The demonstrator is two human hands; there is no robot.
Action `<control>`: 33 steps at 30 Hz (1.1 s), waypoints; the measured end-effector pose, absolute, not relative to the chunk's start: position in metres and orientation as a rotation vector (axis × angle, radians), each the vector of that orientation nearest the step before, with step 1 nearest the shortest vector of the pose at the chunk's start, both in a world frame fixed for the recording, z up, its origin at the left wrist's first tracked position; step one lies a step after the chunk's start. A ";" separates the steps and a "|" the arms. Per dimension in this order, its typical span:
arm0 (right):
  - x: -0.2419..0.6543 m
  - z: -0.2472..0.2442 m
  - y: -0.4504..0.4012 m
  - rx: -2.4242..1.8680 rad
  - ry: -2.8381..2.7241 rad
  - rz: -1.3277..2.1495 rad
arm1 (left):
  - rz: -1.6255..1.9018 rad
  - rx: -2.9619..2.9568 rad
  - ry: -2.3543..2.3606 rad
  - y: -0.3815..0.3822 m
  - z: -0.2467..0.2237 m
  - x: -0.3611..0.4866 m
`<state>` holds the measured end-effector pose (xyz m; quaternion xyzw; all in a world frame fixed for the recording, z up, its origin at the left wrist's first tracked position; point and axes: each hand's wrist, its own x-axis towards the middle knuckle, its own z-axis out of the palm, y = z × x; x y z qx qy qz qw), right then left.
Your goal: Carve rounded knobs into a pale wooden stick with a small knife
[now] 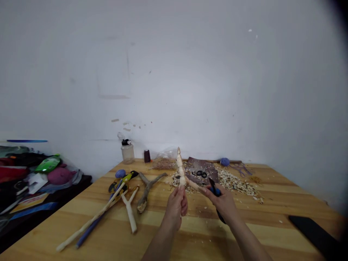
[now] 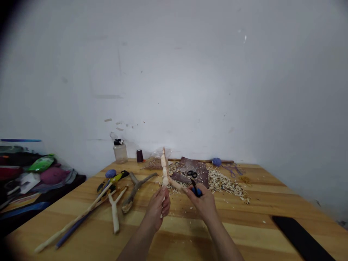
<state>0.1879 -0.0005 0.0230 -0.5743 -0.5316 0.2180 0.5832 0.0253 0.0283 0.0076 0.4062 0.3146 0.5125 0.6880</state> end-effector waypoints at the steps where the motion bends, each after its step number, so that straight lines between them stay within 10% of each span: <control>1: 0.188 0.021 0.001 -1.327 -1.283 0.538 | 1.146 0.944 0.750 0.029 0.007 0.025; 11: 0.180 0.007 0.006 -1.327 -1.315 0.512 | 1.475 1.376 0.969 0.027 0.007 0.025; 20: 0.182 0.004 0.009 -1.381 -1.283 0.562 | 1.004 0.913 0.630 0.031 0.009 0.019; 26: 0.196 0.016 0.006 -1.472 -1.049 0.519 | 1.523 1.232 0.834 0.038 0.016 0.001; 33: 0.198 0.008 0.010 -1.517 -1.175 0.379 | 1.109 1.108 0.646 0.030 0.011 0.016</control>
